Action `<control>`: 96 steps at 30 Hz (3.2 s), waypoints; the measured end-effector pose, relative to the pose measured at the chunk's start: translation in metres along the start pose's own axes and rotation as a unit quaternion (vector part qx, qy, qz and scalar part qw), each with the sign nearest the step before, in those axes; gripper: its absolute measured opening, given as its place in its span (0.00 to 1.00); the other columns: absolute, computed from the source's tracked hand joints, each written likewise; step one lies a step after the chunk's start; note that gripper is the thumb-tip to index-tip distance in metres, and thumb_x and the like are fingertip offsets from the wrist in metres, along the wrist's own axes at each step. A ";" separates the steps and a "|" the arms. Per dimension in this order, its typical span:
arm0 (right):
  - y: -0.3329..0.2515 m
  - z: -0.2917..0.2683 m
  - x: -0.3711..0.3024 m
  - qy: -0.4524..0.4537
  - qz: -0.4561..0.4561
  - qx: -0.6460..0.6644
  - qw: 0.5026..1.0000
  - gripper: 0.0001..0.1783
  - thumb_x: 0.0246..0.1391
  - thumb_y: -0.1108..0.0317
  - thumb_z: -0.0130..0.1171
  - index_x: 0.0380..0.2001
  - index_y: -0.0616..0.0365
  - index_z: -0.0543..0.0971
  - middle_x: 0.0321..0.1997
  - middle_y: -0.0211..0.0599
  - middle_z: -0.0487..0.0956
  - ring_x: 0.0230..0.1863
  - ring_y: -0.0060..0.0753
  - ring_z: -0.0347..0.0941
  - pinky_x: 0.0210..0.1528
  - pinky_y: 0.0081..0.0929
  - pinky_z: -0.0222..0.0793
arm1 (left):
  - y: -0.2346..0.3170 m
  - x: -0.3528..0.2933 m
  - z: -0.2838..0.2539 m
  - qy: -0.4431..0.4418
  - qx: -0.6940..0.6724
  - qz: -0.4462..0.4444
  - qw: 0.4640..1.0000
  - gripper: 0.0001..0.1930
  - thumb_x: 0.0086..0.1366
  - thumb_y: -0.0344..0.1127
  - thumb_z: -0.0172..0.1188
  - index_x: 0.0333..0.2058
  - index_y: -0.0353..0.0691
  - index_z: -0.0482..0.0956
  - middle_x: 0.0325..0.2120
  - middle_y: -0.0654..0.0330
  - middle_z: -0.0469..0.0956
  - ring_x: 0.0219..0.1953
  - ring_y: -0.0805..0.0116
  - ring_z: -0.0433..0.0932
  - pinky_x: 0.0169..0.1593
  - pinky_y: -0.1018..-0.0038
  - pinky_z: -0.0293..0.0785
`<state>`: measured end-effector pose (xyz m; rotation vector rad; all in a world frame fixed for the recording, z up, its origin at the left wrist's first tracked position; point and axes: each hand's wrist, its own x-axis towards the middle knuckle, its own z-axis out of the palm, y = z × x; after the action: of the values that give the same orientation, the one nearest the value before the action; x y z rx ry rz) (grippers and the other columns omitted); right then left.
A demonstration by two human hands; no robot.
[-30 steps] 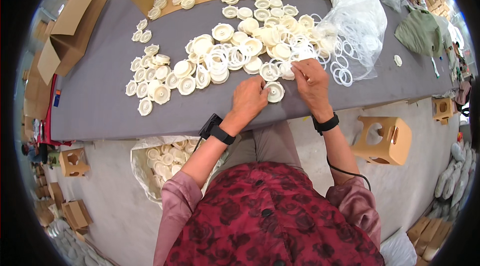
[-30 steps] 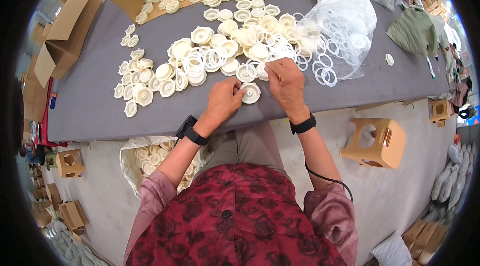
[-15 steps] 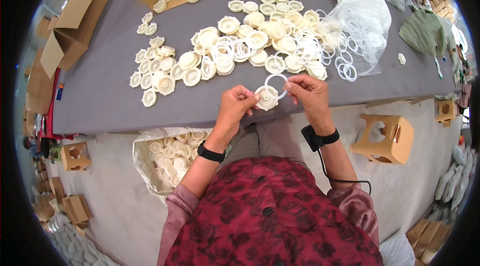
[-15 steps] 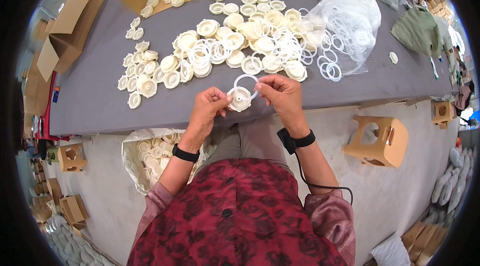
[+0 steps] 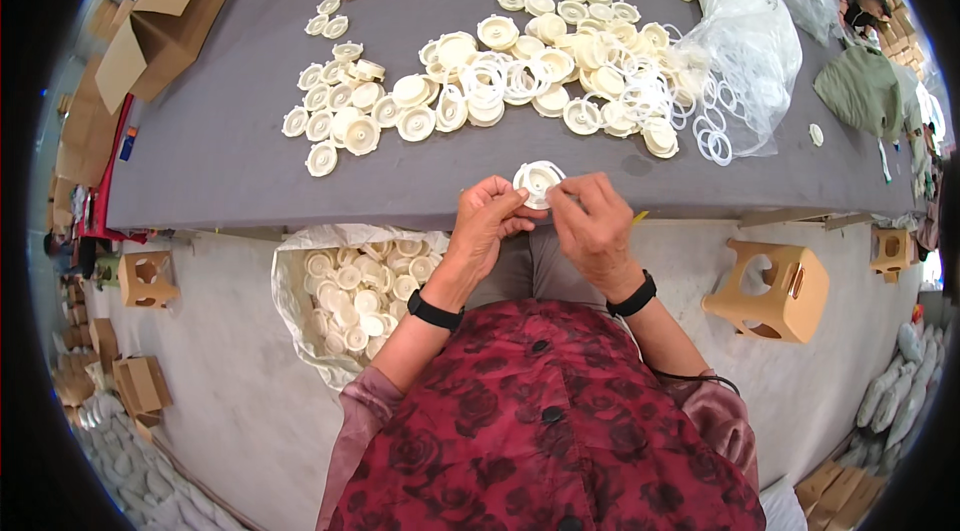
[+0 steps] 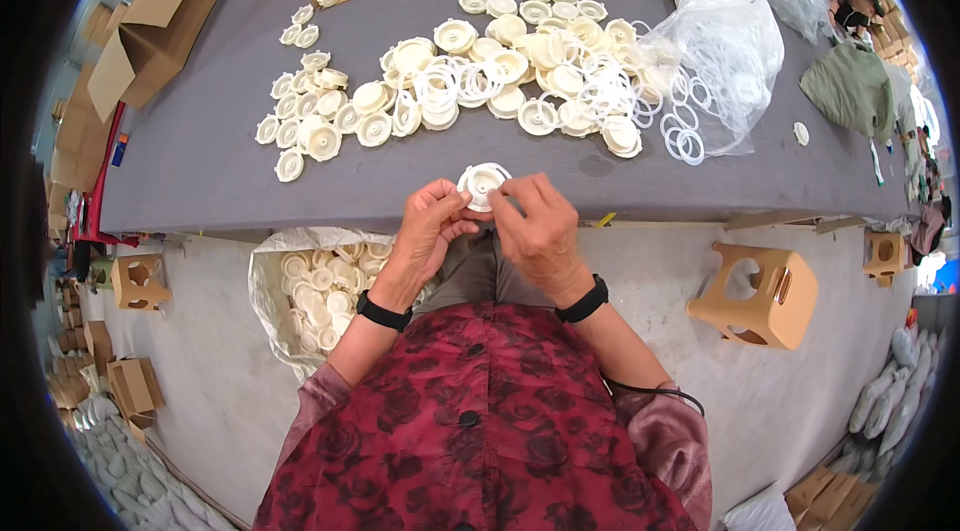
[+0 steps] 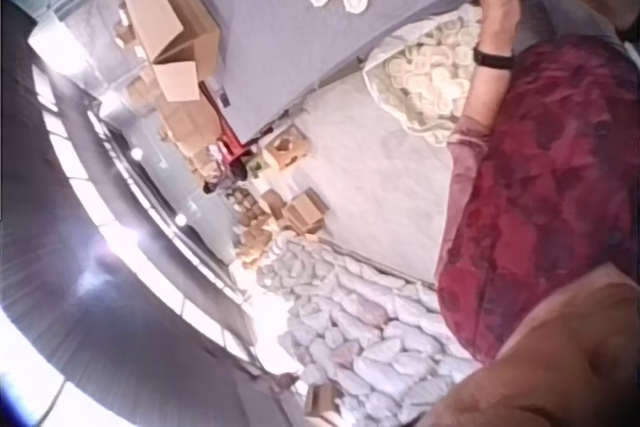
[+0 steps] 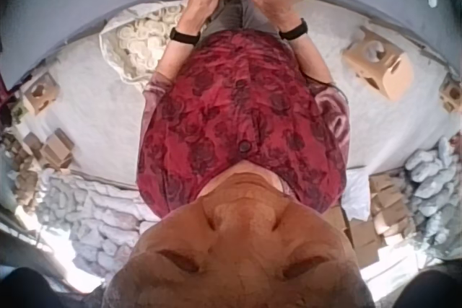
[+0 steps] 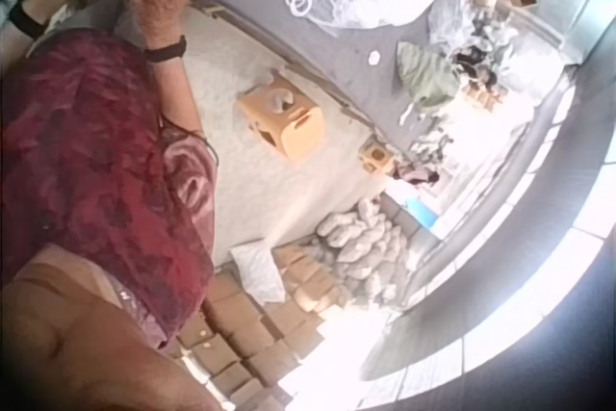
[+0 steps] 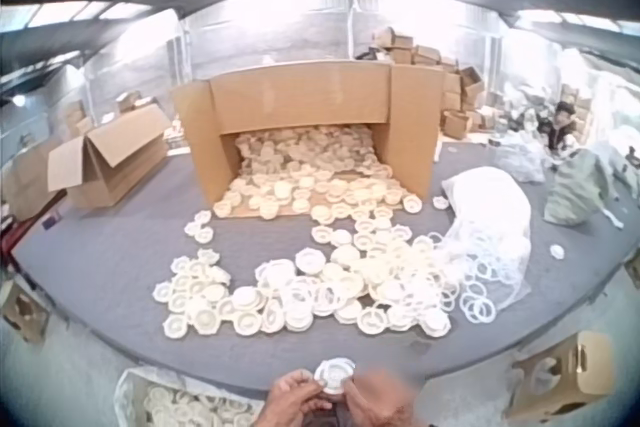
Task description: Manually assembling white plastic components and rings on a work table.
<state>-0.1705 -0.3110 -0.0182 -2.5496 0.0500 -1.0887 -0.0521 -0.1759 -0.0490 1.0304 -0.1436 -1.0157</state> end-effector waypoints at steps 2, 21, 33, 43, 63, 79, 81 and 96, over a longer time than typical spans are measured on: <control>-0.006 0.001 -0.003 -0.003 -0.005 0.009 1.000 0.15 0.35 0.80 0.63 0.33 0.62 0.80 0.33 0.38 0.76 0.33 0.41 0.73 0.32 0.34 0.72 | -0.001 -0.002 0.002 -0.005 -0.036 0.014 0.999 0.04 0.66 0.29 0.60 0.32 0.39 0.73 0.30 0.55 0.82 0.32 0.66 0.85 0.32 0.78 0.82; -0.021 0.011 -0.006 0.051 0.296 0.244 0.922 0.03 0.55 0.78 0.61 0.34 0.63 0.78 0.32 0.36 0.77 0.28 0.26 0.75 0.31 0.23 0.71 | -0.020 -0.003 -0.002 -0.038 -0.089 0.039 0.995 0.14 0.64 0.21 0.56 0.47 0.37 0.71 0.36 0.55 0.79 0.26 0.67 0.82 0.27 0.80 0.80; -0.029 0.009 -0.008 0.019 0.272 0.321 0.907 0.04 0.54 0.79 0.61 0.35 0.64 0.78 0.32 0.37 0.78 0.28 0.27 0.76 0.29 0.24 0.73 | -0.022 -0.006 0.004 -0.018 -0.018 0.083 0.996 0.12 0.67 0.25 0.58 0.49 0.36 0.71 0.34 0.62 0.77 0.27 0.75 0.78 0.28 0.83 0.77; -0.032 0.010 -0.010 0.020 0.065 0.110 0.992 0.15 0.45 0.79 0.66 0.39 0.62 0.80 0.35 0.40 0.77 0.31 0.41 0.75 0.30 0.33 0.72 | -0.030 -0.004 0.004 0.070 -0.057 0.137 0.987 0.04 0.68 0.26 0.57 0.41 0.38 0.73 0.36 0.58 0.80 0.31 0.75 0.79 0.30 0.81 0.77; -0.016 0.020 -0.022 0.091 0.221 0.179 0.954 0.14 0.49 0.81 0.63 0.42 0.64 0.79 0.36 0.42 0.78 0.32 0.37 0.77 0.33 0.29 0.74 | -0.026 -0.008 0.010 0.050 0.063 0.188 0.979 0.05 0.67 0.29 0.62 0.39 0.37 0.75 0.35 0.60 0.82 0.35 0.78 0.79 0.39 0.79 0.77; -0.013 0.016 -0.027 0.070 0.273 0.278 0.918 0.08 0.54 0.81 0.60 0.38 0.64 0.75 0.35 0.35 0.74 0.31 0.25 0.75 0.32 0.23 0.72 | -0.021 -0.023 -0.001 0.003 0.133 0.203 0.970 0.09 0.64 0.22 0.62 0.43 0.29 0.80 0.37 0.59 0.83 0.41 0.75 0.80 0.47 0.79 0.77; -0.018 0.018 -0.025 0.088 0.318 0.343 0.880 0.08 0.56 0.81 0.59 0.39 0.64 0.74 0.36 0.35 0.73 0.32 0.24 0.75 0.33 0.21 0.73 | -0.021 -0.023 -0.001 0.004 0.127 0.207 0.970 0.07 0.64 0.22 0.62 0.41 0.30 0.80 0.36 0.60 0.83 0.39 0.76 0.80 0.45 0.79 0.77; -0.024 0.017 -0.016 0.068 0.200 0.199 0.957 0.13 0.49 0.83 0.60 0.39 0.63 0.73 0.32 0.41 0.73 0.30 0.35 0.73 0.31 0.28 0.71 | -0.028 -0.009 -0.003 0.046 0.112 0.164 0.979 0.11 0.66 0.25 0.61 0.46 0.35 0.73 0.30 0.62 0.79 0.27 0.80 0.76 0.30 0.83 0.72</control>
<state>-0.1719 -0.2802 -0.0314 -1.9907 0.3319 -0.9921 -0.0733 -0.1705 -0.0685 1.2108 -0.3460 -0.6604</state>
